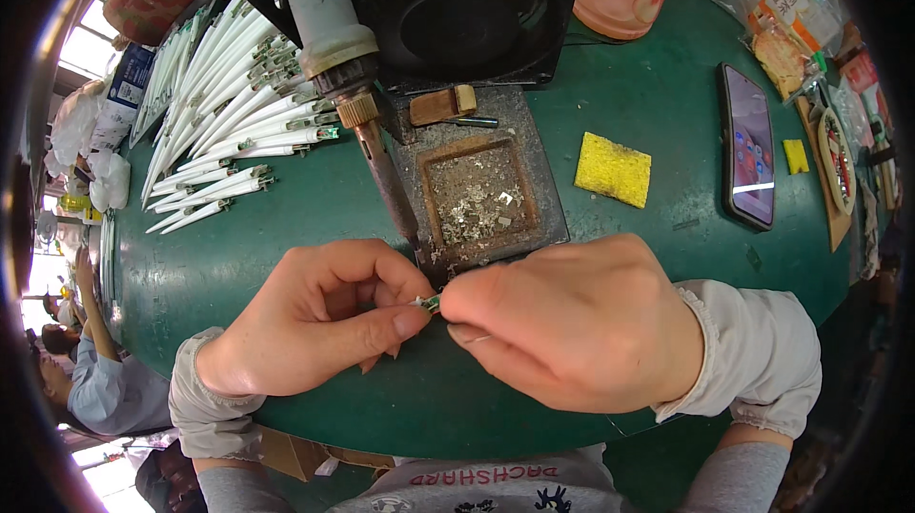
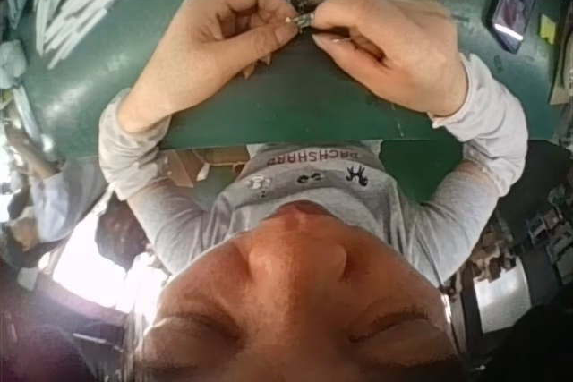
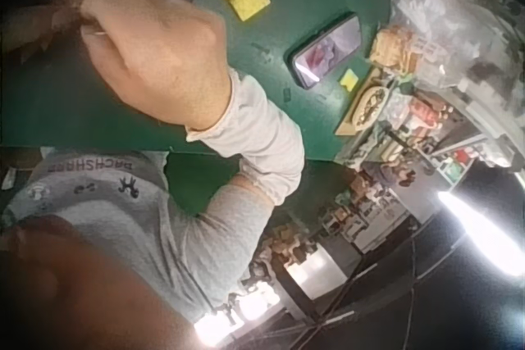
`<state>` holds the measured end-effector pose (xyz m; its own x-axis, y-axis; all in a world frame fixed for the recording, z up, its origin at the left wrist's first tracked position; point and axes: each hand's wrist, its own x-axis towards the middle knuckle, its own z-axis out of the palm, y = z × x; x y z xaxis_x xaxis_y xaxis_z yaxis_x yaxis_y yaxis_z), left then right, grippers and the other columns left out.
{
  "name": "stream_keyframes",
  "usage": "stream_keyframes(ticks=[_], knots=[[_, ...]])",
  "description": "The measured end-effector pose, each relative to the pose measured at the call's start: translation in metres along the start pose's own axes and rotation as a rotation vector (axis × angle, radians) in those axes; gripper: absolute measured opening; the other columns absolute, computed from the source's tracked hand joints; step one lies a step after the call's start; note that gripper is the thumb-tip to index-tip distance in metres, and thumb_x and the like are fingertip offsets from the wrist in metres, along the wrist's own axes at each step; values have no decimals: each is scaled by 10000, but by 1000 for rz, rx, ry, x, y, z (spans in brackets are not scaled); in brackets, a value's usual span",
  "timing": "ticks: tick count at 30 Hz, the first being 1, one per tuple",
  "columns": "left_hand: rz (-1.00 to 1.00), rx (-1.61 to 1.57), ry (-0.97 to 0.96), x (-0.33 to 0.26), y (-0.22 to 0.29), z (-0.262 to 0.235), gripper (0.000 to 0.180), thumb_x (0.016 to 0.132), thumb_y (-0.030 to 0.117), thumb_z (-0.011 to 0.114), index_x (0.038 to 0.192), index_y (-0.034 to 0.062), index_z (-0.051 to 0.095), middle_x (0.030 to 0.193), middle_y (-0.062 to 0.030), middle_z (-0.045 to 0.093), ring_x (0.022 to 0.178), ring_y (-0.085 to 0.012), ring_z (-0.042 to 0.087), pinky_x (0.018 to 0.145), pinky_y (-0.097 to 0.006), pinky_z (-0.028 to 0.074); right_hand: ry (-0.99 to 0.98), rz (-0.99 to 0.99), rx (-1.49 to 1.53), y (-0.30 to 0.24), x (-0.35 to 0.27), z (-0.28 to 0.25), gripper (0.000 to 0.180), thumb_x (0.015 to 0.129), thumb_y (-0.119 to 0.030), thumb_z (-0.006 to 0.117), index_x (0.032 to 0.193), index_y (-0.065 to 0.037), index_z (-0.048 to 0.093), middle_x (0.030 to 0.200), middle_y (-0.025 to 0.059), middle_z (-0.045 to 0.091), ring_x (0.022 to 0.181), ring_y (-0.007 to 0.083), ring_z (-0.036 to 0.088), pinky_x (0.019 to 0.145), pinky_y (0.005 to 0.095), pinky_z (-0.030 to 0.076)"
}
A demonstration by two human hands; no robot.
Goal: The person solders small electronic components onto light tubes or wires with a soldering iron and soldering wire.
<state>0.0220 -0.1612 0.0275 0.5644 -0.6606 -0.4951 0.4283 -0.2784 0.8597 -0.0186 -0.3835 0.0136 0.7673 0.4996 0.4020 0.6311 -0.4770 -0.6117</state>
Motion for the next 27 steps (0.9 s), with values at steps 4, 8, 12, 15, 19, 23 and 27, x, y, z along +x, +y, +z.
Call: stream_keyframes(ticks=[4, 8, 12, 15, 19, 23, 27], knots=[[-26, -43, -74, 0, 3, -1, 132, 918, 75, 607, 1009, -18, 590, 804, 15, 601, 722, -15, 510, 612, -181, 417, 20, -192, -97, 8, -6, 4, 276, 669, -20, 696, 937, -12, 627, 591, 25, 521, 455, 171, 516, 366, 280, 378], [-16, -72, -73, -1, 2, 0, 133, 919, 71, 602, 1015, -20, 586, 839, 0, 614, 758, -21, 526, 629, -187, 427, -1, -286, -211, 8, -8, 1, 260, 662, -39, 658, 918, 3, 632, 588, 21, 500, 460, 154, 504, 366, 266, 373], [-26, -45, -46, -2, 2, 1, 128, 910, 72, 609, 999, -19, 592, 831, -4, 608, 762, -29, 528, 630, -196, 433, -5, -220, -94, 8, -4, 2, 247, 657, -13, 697, 894, 2, 627, 592, 26, 512, 465, 174, 521, 377, 281, 385], [-25, 13, -17, -2, 2, 2, 123, 896, 78, 621, 971, -17, 598, 796, 2, 590, 738, -37, 517, 618, -203, 430, 11, -111, 61, 8, -2, 3, 259, 649, 5, 725, 887, -4, 623, 592, 27, 518, 470, 190, 533, 386, 292, 395], [7, 54, -9, -1, 1, 5, 118, 881, 88, 631, 937, -12, 601, 757, 10, 565, 700, -44, 495, 593, -212, 417, 31, -129, 23, 10, -2, 3, 273, 648, 7, 730, 897, -13, 621, 593, 25, 524, 469, 192, 533, 387, 297, 397], [7, 46, -12, 0, 1, 7, 117, 877, 94, 633, 934, -4, 602, 748, 10, 562, 692, -41, 489, 577, -212, 403, -19, -234, -102, 12, -3, -1, 275, 659, -25, 706, 921, -17, 620, 595, 17, 526, 462, 165, 518, 376, 282, 382], [33, 39, 1, 1, -2, 6, 109, 872, 94, 638, 919, 3, 602, 730, 13, 559, 675, -37, 484, 561, -208, 392, -15, -328, -208, 14, -5, 0, 297, 670, -59, 685, 955, -13, 615, 605, 6, 532, 466, 138, 508, 373, 259, 364]])
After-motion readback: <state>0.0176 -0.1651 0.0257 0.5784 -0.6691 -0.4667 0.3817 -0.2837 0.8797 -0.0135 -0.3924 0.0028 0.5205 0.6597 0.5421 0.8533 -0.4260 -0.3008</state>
